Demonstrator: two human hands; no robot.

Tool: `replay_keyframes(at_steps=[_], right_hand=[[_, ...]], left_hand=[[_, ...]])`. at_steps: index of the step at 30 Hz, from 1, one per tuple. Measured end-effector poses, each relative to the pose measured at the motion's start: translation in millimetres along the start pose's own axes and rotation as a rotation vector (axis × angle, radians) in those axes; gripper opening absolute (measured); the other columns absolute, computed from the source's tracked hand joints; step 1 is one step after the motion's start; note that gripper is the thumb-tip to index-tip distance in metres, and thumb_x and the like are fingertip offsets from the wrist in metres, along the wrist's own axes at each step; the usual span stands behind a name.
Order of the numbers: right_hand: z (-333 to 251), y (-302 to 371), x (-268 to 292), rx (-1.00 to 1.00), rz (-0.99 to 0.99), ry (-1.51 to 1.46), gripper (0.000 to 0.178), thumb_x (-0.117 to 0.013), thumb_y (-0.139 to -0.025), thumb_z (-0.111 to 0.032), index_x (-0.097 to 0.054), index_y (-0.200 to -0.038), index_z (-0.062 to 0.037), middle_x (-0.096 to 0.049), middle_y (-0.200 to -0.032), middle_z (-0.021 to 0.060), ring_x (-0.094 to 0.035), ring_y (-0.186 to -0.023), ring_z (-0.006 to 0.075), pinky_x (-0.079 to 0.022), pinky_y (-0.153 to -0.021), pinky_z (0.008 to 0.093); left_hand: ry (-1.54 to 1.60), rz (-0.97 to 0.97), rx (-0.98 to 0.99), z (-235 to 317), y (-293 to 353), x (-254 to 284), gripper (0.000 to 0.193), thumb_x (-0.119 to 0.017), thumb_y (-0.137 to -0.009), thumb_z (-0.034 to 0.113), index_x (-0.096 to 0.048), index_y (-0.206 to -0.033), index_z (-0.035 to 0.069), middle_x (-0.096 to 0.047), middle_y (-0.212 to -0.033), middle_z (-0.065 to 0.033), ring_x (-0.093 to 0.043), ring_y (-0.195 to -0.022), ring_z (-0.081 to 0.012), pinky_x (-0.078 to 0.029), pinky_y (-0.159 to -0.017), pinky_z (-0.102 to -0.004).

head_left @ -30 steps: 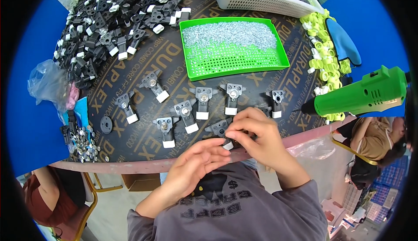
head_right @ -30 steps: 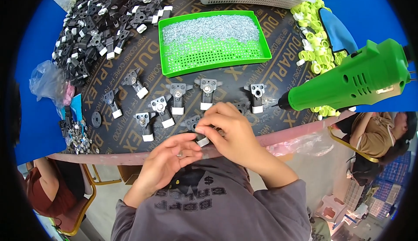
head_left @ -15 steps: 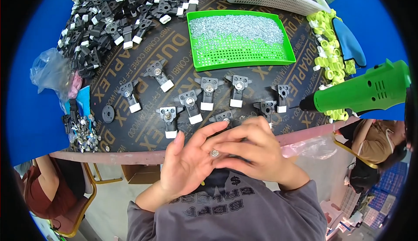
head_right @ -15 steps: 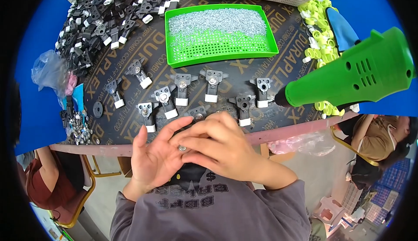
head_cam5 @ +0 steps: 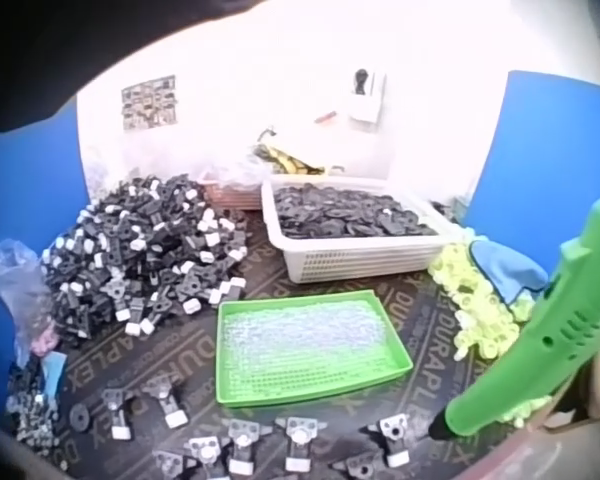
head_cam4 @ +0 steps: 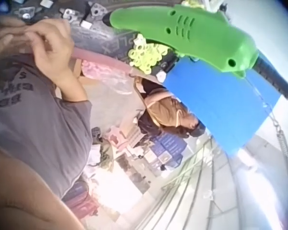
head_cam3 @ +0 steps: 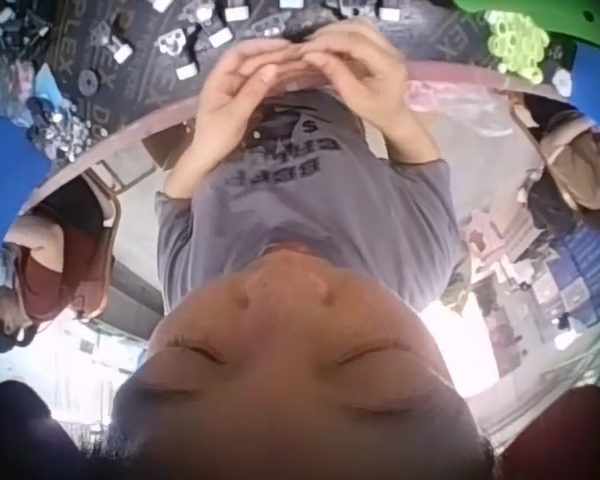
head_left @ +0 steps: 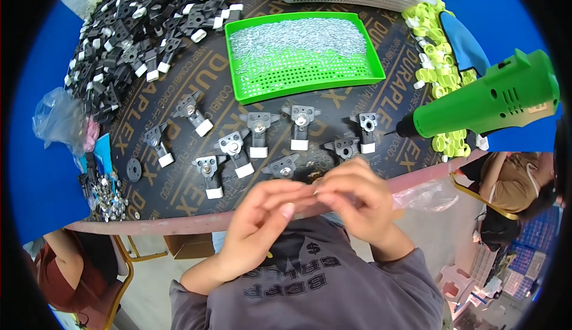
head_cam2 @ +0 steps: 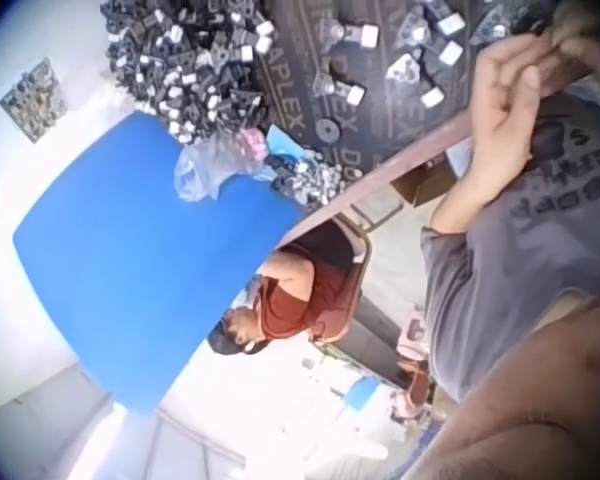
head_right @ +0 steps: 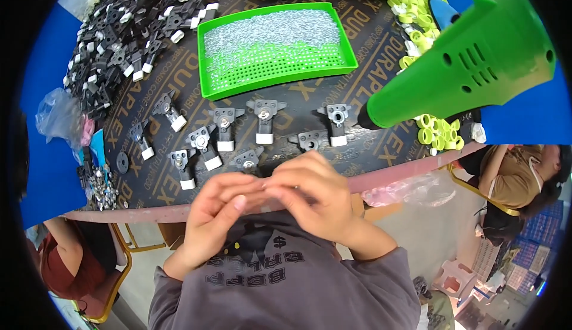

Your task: Assembling small plastic and metal components using an electric screwdriver at a factory workbench.

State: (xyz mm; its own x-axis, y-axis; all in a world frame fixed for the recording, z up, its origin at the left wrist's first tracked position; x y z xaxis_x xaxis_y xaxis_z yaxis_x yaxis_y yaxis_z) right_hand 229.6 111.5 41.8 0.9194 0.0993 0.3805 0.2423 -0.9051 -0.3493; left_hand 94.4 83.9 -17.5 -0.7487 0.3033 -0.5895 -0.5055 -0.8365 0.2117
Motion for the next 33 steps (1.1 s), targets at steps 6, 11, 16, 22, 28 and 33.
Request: replay_keyframes(at_steps=[6, 11, 16, 22, 28, 33], right_hand=[[58, 28, 49, -0.320, 0.323, 0.125, 0.005, -0.073, -0.084, -0.002, -0.070, -0.088, -0.0038, -0.059, -0.075, 0.0015, -0.047, -0.065, 0.0096, -0.038, -0.057, 0.0238], [65, 21, 43, -0.318, 0.381, 0.217, 0.006, -0.074, -0.082, -0.001, -0.068, -0.084, -0.0029, -0.058, -0.076, 0.0015, -0.045, -0.062, 0.0087, -0.036, -0.055, 0.0236], [85, 30, 41, -0.332, 0.408, 0.202, 0.009, -0.073, -0.083, 0.000, -0.067, -0.089, -0.0044, -0.053, -0.077, -0.0025, -0.037, -0.059, 0.0037, -0.029, -0.052, 0.0206], [76, 28, 37, -0.282, 0.410, 0.314, 0.012, -0.070, -0.087, -0.001, -0.071, -0.099, -0.0031, -0.055, -0.081, -0.0009, -0.040, -0.061, 0.0041, -0.029, -0.053, 0.0204], [52, 27, 31, -0.114, 0.401, 0.509, 0.020, -0.069, -0.089, 0.000, -0.074, -0.108, -0.0038, -0.058, -0.084, 0.0037, -0.049, -0.067, 0.0096, -0.040, -0.058, 0.0236], [51, 30, 27, -0.118, 0.400, 0.586, 0.026, -0.068, -0.089, 0.000, -0.073, -0.114, -0.0057, -0.060, -0.086, 0.0073, -0.054, -0.070, 0.0123, -0.044, -0.059, 0.0245]], left_hand=[[-1.408, 0.995, -0.692, 117, 69, 96, 0.018, -0.062, -0.093, 0.003, -0.061, -0.111, -0.001, -0.064, -0.110, -0.0112, -0.060, -0.101, -0.0212, -0.047, -0.091, -0.0333], [-1.870, 1.320, -0.333, 161, 166, 200, 0.030, -0.066, -0.084, 0.001, -0.062, -0.113, 0.005, -0.062, -0.110, -0.0161, -0.057, -0.106, -0.0362, -0.043, -0.094, -0.0430], [-1.705, 1.332, -0.140, 155, 188, 211, 0.024, -0.073, -0.077, 0.002, -0.068, -0.101, 0.005, -0.065, -0.100, -0.0142, -0.060, -0.100, -0.0348, -0.046, -0.088, -0.0413], [-1.609, 1.370, -0.168, 156, 177, 213, 0.022, -0.073, -0.079, 0.004, -0.069, -0.101, 0.005, -0.066, -0.099, -0.0131, -0.059, -0.101, -0.0333, -0.045, -0.089, -0.0416], [-1.703, 1.420, -0.227, 161, 166, 233, 0.014, -0.076, -0.077, 0.010, -0.069, -0.089, 0.004, -0.065, -0.088, -0.0116, -0.059, -0.090, -0.0319, -0.044, -0.083, -0.0414], [-1.894, 1.339, -0.232, 158, 161, 247, 0.008, -0.070, -0.086, 0.013, -0.068, -0.086, 0.005, -0.065, -0.088, -0.0123, -0.059, -0.087, -0.0331, -0.044, -0.080, -0.0436]])
Point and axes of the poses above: each hand's wrist, its own y-axis away from the middle knuckle, its own x-axis out of the back of the hand, z = x × y, the point moved 10 cm from there along -y, towards the middle knuckle
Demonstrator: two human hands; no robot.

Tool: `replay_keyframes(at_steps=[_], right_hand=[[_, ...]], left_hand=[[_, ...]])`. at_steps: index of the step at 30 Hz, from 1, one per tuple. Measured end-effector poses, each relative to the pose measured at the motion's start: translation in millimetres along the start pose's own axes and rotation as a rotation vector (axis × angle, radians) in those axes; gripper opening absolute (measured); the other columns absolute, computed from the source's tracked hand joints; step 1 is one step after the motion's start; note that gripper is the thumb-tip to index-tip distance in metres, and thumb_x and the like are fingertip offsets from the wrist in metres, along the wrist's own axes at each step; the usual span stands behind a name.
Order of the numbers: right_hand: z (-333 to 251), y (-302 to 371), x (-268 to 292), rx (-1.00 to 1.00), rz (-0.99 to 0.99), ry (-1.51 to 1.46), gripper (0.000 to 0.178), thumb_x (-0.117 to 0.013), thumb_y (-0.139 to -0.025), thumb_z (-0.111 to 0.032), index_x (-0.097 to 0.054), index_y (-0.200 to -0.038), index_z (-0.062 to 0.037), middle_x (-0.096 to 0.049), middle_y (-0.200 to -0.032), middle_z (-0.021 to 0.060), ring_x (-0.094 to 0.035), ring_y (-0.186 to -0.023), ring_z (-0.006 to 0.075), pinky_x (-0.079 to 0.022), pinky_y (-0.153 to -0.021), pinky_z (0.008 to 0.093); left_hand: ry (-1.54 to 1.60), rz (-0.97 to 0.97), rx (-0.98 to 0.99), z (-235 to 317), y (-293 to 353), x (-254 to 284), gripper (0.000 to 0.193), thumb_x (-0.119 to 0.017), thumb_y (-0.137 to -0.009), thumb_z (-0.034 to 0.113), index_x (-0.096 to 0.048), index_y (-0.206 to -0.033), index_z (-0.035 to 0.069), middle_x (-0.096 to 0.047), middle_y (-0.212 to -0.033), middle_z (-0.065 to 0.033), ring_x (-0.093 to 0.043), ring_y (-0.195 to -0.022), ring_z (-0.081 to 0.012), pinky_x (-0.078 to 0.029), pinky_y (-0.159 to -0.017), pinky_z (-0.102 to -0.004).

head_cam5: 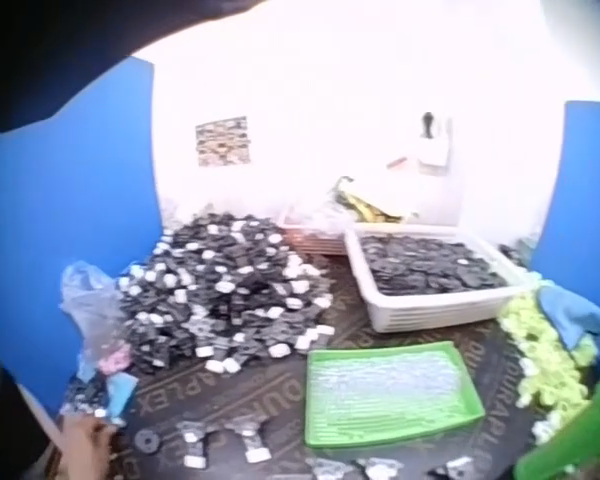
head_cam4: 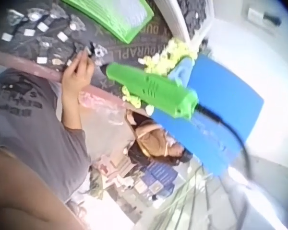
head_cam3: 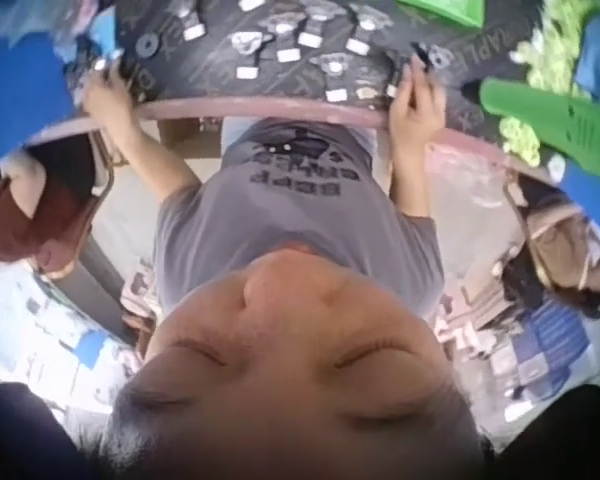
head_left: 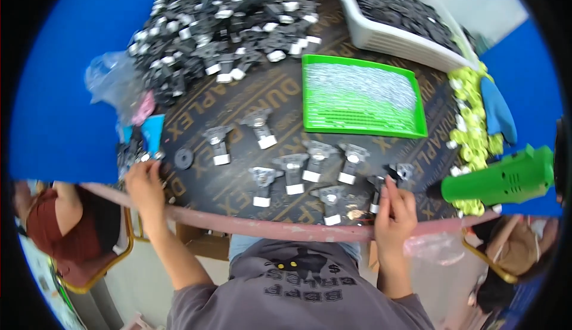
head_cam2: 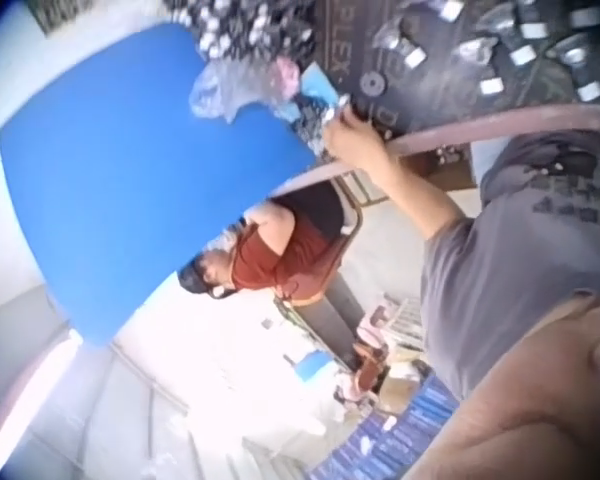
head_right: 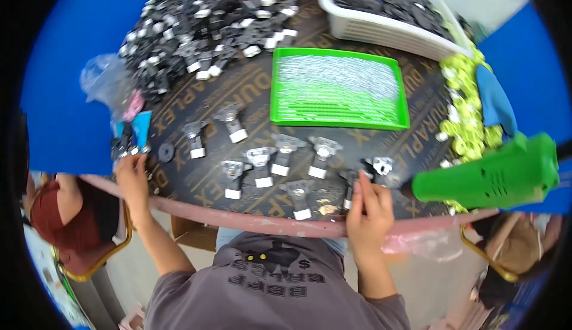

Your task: Assembling small plastic and metal components using an electric screwdriver at a factory workbench.

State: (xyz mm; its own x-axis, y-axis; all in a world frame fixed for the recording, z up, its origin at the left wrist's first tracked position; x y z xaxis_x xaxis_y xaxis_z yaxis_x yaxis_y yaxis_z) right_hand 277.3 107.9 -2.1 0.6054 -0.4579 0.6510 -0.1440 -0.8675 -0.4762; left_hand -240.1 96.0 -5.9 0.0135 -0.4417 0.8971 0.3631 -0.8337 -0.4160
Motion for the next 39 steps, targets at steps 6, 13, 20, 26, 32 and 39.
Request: replay_keyframes(at_steps=[6, 13, 20, 26, 32, 39], right_hand=[[2, -7, 9, -0.129, -0.013, -0.163, 0.024, -0.063, -0.093, -0.001, -0.070, -0.116, -0.0006, -0.054, -0.075, 0.0041, -0.045, -0.062, 0.0104, -0.038, -0.057, 0.0246], [15, 9, 40, -0.136, 0.109, -0.190, 0.022, -0.062, -0.093, -0.002, -0.070, -0.113, -0.0007, -0.053, -0.071, 0.0038, -0.046, -0.059, 0.0100, -0.038, -0.053, 0.0255], [29, -4, 25, -0.159, 0.021, -0.097, 0.032, -0.067, -0.089, -0.001, -0.067, -0.121, -0.0029, -0.054, -0.067, 0.0052, -0.047, -0.052, 0.0104, -0.039, -0.049, 0.0257], [38, -7, 10, -0.209, -0.137, 0.056, 0.047, -0.072, -0.085, -0.005, -0.061, -0.130, -0.0090, -0.053, -0.062, 0.0060, -0.049, -0.049, 0.0165, -0.042, -0.049, 0.0304], [36, -1, 16, -0.239, -0.100, 0.050, 0.030, -0.078, -0.083, -0.011, -0.066, -0.110, -0.0090, -0.049, -0.055, 0.0038, -0.048, -0.047, 0.0159, -0.040, -0.047, 0.0306], [42, 13, 38, -0.223, 0.011, -0.013, 0.009, -0.076, -0.087, -0.007, -0.069, -0.092, -0.0055, -0.050, -0.057, -0.0032, -0.041, -0.049, 0.0023, -0.032, -0.045, 0.0199]], left_hand=[[0.010, 0.013, -0.023, -12, 4, 6, 0.010, -0.067, -0.089, 0.012, -0.066, -0.090, 0.003, -0.065, -0.087, -0.0127, -0.059, -0.086, -0.0317, -0.045, -0.079, -0.0419], [0.175, -0.056, 0.119, -19, 3, -9, 0.013, -0.062, -0.093, 0.010, -0.061, -0.099, -0.001, -0.065, -0.090, -0.0147, -0.061, -0.086, -0.0299, -0.047, -0.081, -0.0377], [0.217, -0.044, 0.171, -24, 4, -1, 0.020, -0.062, -0.095, 0.012, -0.065, -0.111, 0.001, -0.071, -0.098, -0.0131, -0.067, -0.087, -0.0227, -0.051, -0.078, -0.0328], [0.122, -0.070, 0.142, -21, 1, -2, 0.021, -0.061, -0.096, 0.015, -0.071, -0.110, 0.003, -0.072, -0.103, -0.0147, -0.068, -0.091, -0.0268, -0.051, -0.082, -0.0337], [0.208, -0.085, 0.081, -23, 10, 0, 0.020, -0.071, -0.088, 0.011, -0.070, -0.105, 0.002, -0.069, -0.098, -0.0120, -0.065, -0.086, -0.0236, -0.051, -0.078, -0.0322], [0.191, -0.051, -0.005, 31, -3, 10, 0.014, -0.072, -0.082, 0.006, -0.068, -0.095, 0.003, -0.066, -0.090, -0.0136, -0.062, -0.089, -0.0329, -0.046, -0.082, -0.0394]])
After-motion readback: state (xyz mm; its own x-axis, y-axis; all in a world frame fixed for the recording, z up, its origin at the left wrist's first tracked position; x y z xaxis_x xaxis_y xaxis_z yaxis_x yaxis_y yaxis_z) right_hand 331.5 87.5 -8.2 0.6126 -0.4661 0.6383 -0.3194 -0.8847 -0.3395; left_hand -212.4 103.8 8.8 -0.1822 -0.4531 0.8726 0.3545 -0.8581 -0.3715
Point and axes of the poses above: each hand's wrist, its own y-axis away from the middle knuckle, its own x-axis out of the back of the hand, z = x × y, the point moved 10 cm from there along -y, towards the middle knuckle
